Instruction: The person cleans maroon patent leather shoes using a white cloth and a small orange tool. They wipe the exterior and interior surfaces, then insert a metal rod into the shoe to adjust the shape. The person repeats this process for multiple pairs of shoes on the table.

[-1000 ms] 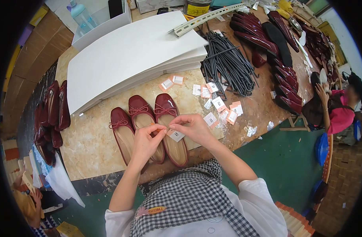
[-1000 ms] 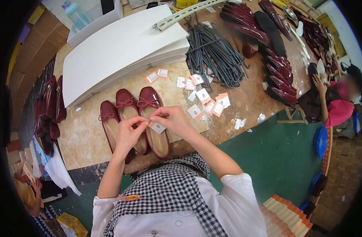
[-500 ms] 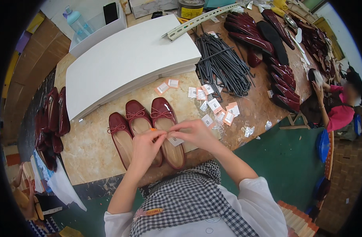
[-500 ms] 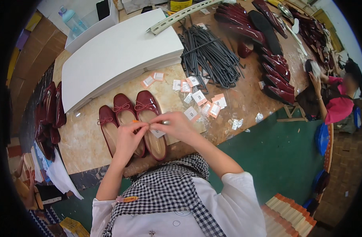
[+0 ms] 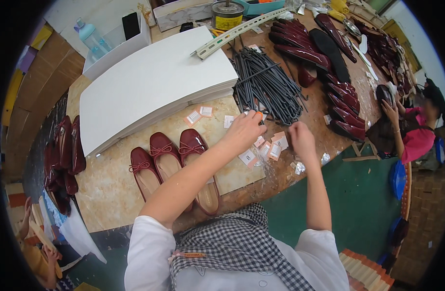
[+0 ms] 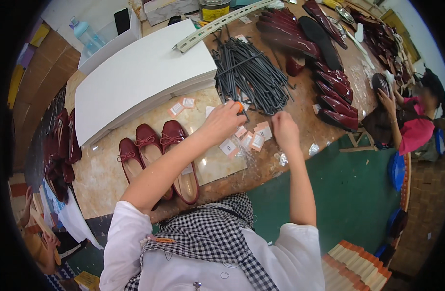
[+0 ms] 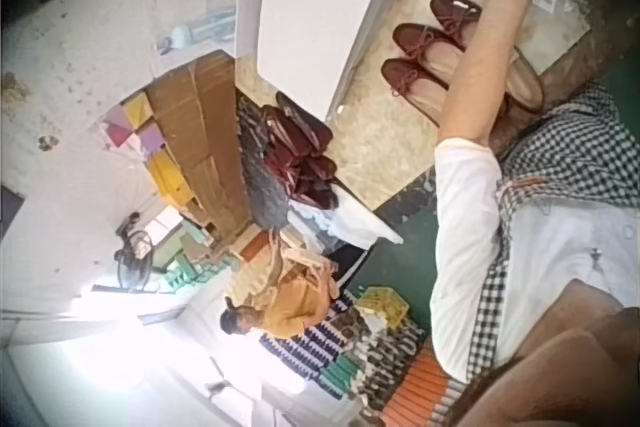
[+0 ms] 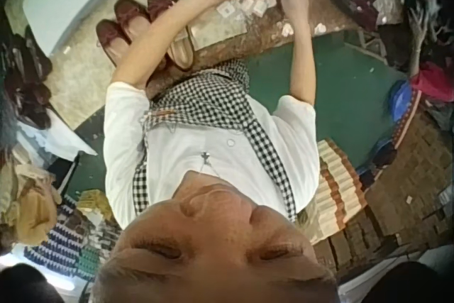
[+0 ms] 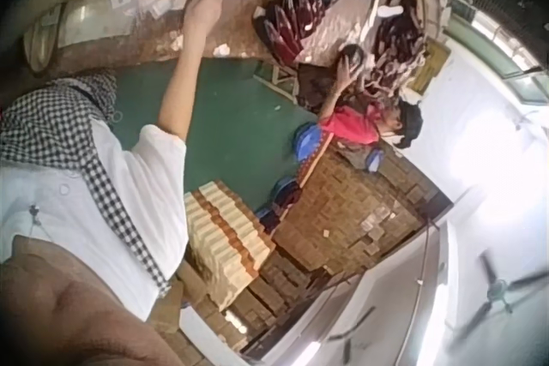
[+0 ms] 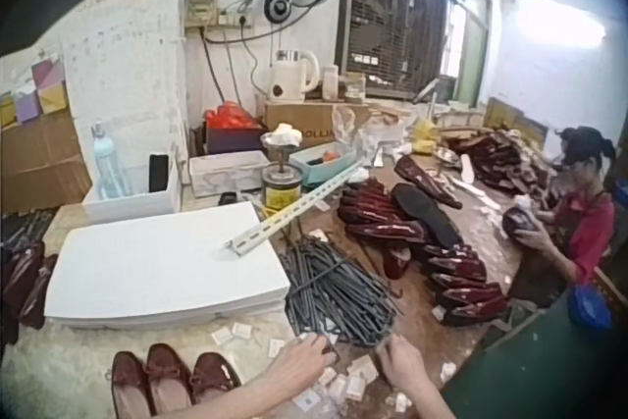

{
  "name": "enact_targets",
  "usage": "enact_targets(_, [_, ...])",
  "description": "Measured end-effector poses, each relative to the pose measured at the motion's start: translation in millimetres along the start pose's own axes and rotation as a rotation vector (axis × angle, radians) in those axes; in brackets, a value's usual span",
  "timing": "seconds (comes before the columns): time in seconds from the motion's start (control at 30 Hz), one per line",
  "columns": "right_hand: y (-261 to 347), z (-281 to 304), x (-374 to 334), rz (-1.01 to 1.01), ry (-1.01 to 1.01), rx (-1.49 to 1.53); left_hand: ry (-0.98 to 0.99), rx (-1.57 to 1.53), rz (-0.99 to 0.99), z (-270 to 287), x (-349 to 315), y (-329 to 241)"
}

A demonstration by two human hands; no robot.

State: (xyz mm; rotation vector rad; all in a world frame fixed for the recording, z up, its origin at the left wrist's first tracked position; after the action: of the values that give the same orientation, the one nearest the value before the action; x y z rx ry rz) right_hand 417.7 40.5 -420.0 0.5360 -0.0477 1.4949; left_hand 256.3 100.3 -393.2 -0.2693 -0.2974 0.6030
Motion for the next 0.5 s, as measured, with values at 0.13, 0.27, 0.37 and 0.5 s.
enact_targets(0.13, [-1,24,-3,-0.429,-0.174,1.045,-0.043,-0.022,-0.060,1,-7,-5])
enact_targets(0.27, [51,53,14,-0.328,-0.178,1.038,0.015,0.104,-0.051,-4,-2,-13])
enact_targets(0.37, [76,58,17,-0.324,-0.136,1.046,-0.034,0.063,0.000,1,-2,-6])
enact_targets(0.5, [80,33,7,-0.352,0.003,1.015,0.038,-0.149,0.180,32,-11,16])
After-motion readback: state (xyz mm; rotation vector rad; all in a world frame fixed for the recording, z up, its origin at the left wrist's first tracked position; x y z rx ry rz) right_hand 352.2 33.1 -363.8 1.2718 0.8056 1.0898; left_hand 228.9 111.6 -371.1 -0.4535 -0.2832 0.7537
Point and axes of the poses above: each hand's wrist, its own x-axis towards the middle knuckle, its own z-axis out of the back of the hand, y = z × x, the point moved 10 cm from there along x, towards the middle knuckle, and after that the axes turned 12 degrees about z, right-handed, at the moved point
